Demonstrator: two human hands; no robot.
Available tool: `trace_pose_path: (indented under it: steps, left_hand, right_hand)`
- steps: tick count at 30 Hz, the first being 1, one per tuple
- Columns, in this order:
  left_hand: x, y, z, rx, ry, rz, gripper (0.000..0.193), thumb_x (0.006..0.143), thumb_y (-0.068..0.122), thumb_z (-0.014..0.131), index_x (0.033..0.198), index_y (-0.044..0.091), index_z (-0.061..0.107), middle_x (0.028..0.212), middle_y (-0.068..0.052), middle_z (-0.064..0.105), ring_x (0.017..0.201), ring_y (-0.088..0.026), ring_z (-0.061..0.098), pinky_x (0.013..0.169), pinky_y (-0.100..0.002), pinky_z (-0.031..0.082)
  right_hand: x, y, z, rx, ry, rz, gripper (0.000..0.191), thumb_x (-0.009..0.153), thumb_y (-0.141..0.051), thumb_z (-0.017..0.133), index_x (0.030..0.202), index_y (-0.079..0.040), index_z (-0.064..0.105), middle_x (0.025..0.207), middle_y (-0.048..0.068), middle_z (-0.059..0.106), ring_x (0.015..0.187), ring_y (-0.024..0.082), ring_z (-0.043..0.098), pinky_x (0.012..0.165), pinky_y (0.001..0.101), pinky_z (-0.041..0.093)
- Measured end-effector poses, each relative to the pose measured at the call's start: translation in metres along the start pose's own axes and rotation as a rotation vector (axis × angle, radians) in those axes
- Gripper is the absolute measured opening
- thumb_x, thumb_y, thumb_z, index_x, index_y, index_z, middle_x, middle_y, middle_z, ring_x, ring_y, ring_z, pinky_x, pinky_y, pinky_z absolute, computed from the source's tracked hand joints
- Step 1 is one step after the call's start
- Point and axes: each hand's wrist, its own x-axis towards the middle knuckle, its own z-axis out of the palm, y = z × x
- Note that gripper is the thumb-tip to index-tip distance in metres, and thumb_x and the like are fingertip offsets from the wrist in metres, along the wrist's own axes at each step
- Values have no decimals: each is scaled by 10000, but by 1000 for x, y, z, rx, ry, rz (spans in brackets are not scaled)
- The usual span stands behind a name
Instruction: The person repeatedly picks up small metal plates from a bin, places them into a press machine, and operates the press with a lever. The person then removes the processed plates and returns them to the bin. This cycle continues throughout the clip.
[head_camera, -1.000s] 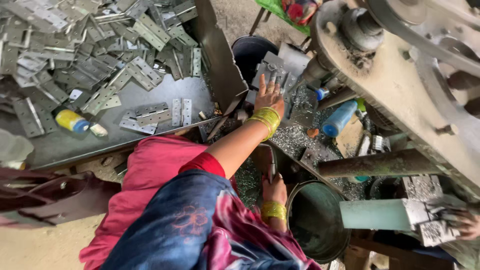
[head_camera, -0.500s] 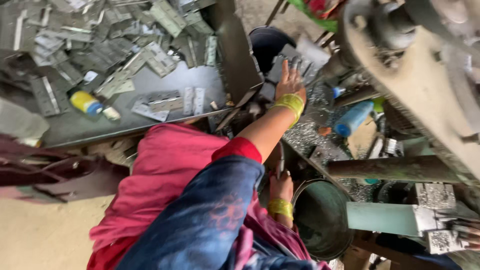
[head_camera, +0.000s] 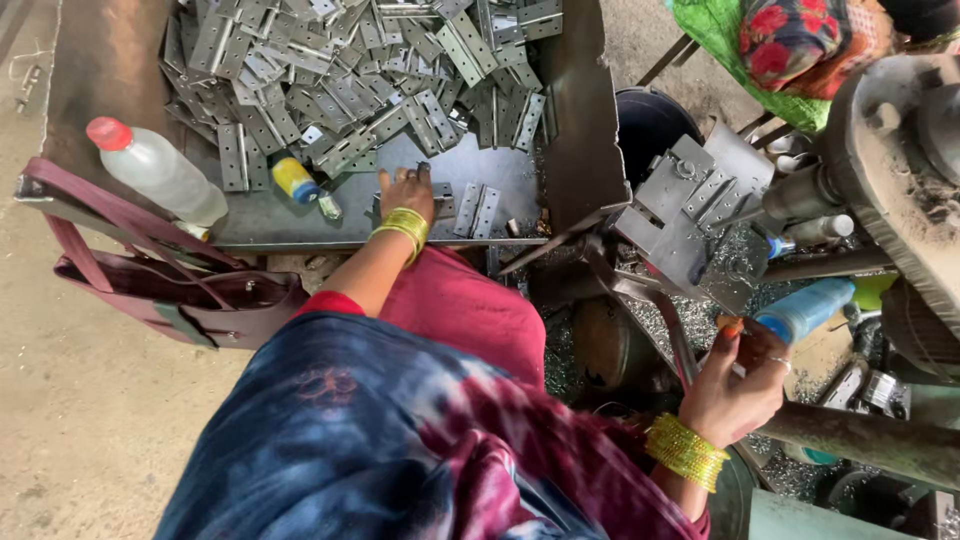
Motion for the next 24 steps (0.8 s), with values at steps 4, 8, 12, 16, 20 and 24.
trace_pose_path:
  steps: [4, 8, 12, 16, 20, 24]
  left_hand:
    - [4, -8, -6, -98, -315, -175, 350, 883, 174, 664, 1221, 93, 708, 1258, -123, 702, 1291, -343, 547, 1067, -537, 368]
    - [-14, -4, -3, -50, -177, -235, 199, 866, 175, 715, 1052, 133, 771, 1199, -106, 723, 1257, -316, 576, 1069, -554, 376]
    - [-30, -3, 0, -264, 61, -315, 408, 686, 265, 854, 1011, 44, 744, 1074, -160, 721, 1066, -364, 632, 895, -531, 464]
    - [-23, 46, -25, -698, -102, -165, 364, 751, 239, 858, 989, -10, 740, 978, -220, 726, 960, -391, 681, 849, -470, 542]
    - [-29, 165, -73, -1239, -511, 348, 238, 768, 141, 739, 987, 50, 764, 887, -192, 790, 853, -350, 763, 738, -420, 593]
    - [-65, 286, -101, -592, 229, 828, 371, 919, 138, 520, 1241, 111, 702, 1176, -189, 672, 1072, -360, 662, 922, -446, 521]
  right_hand:
    - [12, -19, 2, 66, -48, 24, 192, 1057, -137, 737, 1149, 21, 680, 1026, 135, 756, 905, 212, 737, 843, 339, 571]
    - [10, -29, 1, -89, -35, 35, 211, 1036, -178, 778, 1164, -33, 694, 978, 118, 767, 855, 225, 751, 789, 357, 565]
    - [4, -32, -2, -176, -52, 77, 201, 1006, -207, 761, 1176, -111, 712, 973, 104, 776, 844, 254, 752, 771, 390, 559]
    - [-3, -34, -6, -238, -132, 166, 242, 980, -265, 744, 1181, -138, 698, 964, 106, 776, 831, 303, 739, 736, 439, 539]
    - [-7, -36, -11, -185, -106, 229, 309, 935, -309, 745, 1181, -130, 686, 930, 108, 767, 804, 314, 734, 732, 437, 546]
    - [-8, -33, -13, -203, -121, 263, 290, 930, -318, 726, 1151, -133, 696, 882, 99, 766, 779, 308, 732, 713, 443, 539]
